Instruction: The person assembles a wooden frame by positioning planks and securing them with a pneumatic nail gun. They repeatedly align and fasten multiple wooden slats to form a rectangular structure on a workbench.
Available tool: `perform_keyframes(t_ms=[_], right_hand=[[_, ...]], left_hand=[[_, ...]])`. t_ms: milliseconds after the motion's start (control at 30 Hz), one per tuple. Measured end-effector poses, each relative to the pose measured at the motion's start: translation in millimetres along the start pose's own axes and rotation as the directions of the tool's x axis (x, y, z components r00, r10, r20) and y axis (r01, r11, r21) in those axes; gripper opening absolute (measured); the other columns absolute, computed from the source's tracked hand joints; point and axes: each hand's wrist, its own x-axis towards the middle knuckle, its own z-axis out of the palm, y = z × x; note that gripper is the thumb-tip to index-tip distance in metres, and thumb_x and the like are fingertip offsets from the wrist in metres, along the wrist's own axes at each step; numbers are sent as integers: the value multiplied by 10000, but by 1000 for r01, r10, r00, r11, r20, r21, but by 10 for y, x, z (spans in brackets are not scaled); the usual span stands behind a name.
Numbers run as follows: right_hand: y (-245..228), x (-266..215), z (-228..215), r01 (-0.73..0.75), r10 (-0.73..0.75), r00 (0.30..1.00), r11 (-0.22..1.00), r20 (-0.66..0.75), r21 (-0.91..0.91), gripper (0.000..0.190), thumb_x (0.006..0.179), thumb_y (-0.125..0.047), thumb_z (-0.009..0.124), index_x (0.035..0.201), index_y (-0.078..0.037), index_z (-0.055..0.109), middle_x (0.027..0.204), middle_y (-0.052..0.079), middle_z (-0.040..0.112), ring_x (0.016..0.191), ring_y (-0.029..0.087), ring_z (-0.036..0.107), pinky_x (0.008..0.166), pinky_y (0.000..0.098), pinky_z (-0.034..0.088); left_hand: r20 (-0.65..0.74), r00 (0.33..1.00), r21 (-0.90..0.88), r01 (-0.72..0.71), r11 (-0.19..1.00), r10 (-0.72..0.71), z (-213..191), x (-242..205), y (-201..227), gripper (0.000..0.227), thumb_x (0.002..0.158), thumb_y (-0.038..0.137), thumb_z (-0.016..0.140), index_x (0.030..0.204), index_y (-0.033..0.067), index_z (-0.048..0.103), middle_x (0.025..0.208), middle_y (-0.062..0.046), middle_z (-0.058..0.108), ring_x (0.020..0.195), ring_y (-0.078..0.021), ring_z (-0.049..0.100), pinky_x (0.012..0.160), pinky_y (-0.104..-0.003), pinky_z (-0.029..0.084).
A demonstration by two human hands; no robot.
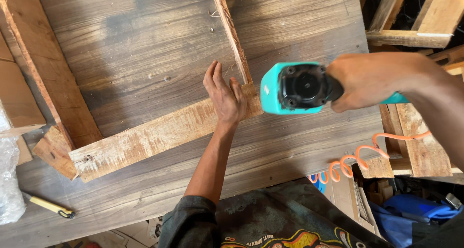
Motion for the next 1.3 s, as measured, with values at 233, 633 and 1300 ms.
perform_keyframes(t_ms=[233, 633, 1300], right_hand=[[23, 79, -114, -39, 35, 989, 999, -144, -22, 262, 711, -226, 792, 680, -57, 595, 599, 52, 568, 514, 183, 508, 492, 347, 396], [-164, 189, -187, -13, 5, 996, 996, -90, -91, 275, 686, -221, 756, 643, -57, 539, 588, 48, 543, 504, 188, 472, 478, 360, 351], [-39, -37, -48, -62, 53, 990, 996, -134, -66, 248, 734, -238, 711, 646, -39, 592, 576, 74, 577, 476, 197, 514, 468, 345, 401]], left_hand=[[-4, 1000, -13, 13, 1000, -13, -31, 6, 28, 465, 995, 40, 495, 1446, 46, 385, 1469, -218, 425, 1340, -387, 449, 1128, -527, 416], [24, 1000, 2, 17, 1000, -17, -33, -5, 24, 452, 1008, 58, 497, 1446, 26, 391, 1461, -213, 439, 1343, -389, 441, 1151, -536, 395], [-5, 1000, 12, -4, 1000, 4, -30, 41, 30, 468, 972, 54, 509, 1426, 44, 399, 1414, -204, 478, 1273, -367, 496, 1094, -522, 418]])
